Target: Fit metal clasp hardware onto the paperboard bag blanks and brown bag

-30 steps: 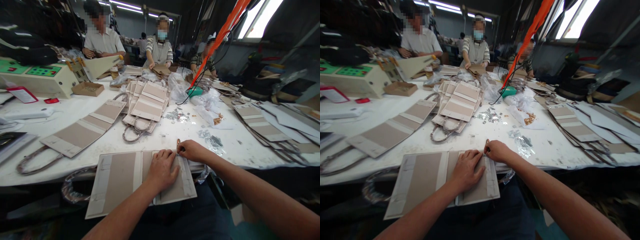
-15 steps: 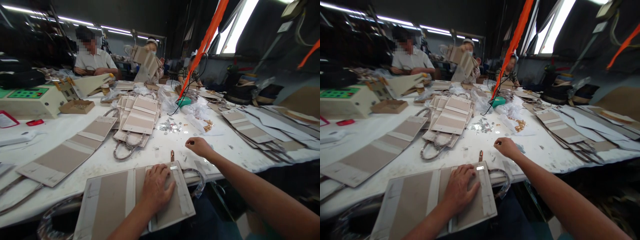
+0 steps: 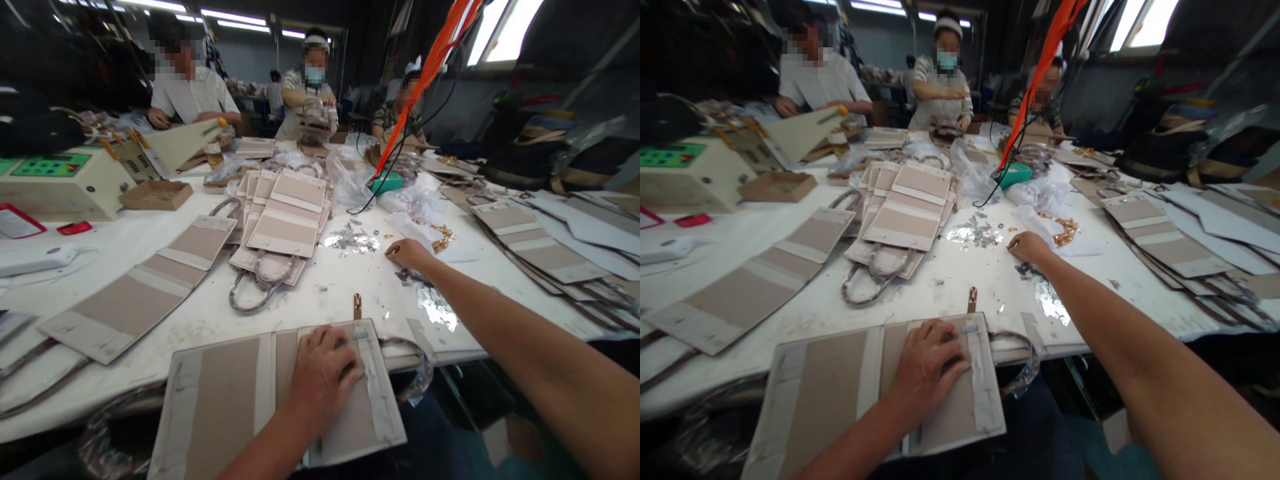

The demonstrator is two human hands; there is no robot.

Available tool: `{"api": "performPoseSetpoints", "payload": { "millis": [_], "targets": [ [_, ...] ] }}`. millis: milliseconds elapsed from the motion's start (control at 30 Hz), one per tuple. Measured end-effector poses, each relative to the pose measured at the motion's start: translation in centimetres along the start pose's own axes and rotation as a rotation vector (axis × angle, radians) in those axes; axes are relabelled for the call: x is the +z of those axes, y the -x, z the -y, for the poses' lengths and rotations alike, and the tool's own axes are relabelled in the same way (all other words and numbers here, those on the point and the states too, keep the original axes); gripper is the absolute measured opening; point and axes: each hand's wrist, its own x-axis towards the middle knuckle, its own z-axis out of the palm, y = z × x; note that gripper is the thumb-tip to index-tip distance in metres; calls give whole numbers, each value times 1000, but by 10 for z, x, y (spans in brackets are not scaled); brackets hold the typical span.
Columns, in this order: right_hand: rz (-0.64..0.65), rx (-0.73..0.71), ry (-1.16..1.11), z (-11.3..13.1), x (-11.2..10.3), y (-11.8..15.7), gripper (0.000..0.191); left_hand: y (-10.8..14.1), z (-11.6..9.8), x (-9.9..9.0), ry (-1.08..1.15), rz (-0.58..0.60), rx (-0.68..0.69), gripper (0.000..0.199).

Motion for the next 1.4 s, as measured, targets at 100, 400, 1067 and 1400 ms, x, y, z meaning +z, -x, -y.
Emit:
{"api": "performPoseSetpoints", "payload": {
  "millis": [100, 400, 1067, 1400],
  "targets": [
    [55, 40, -29, -2, -1, -5, 19, -1, 1, 0, -37, 41, 86, 4],
    [74, 44, -118, 20, -25, 19, 12, 3, 3, -2, -29, 75, 261, 19],
    [93, -282, -656, 30, 50, 284, 23, 5, -21, 18, -50, -26, 177, 14],
    [81, -339, -378, 31, 62, 283, 34, 1, -18, 16, 3, -10, 110, 23]
  ]
}}
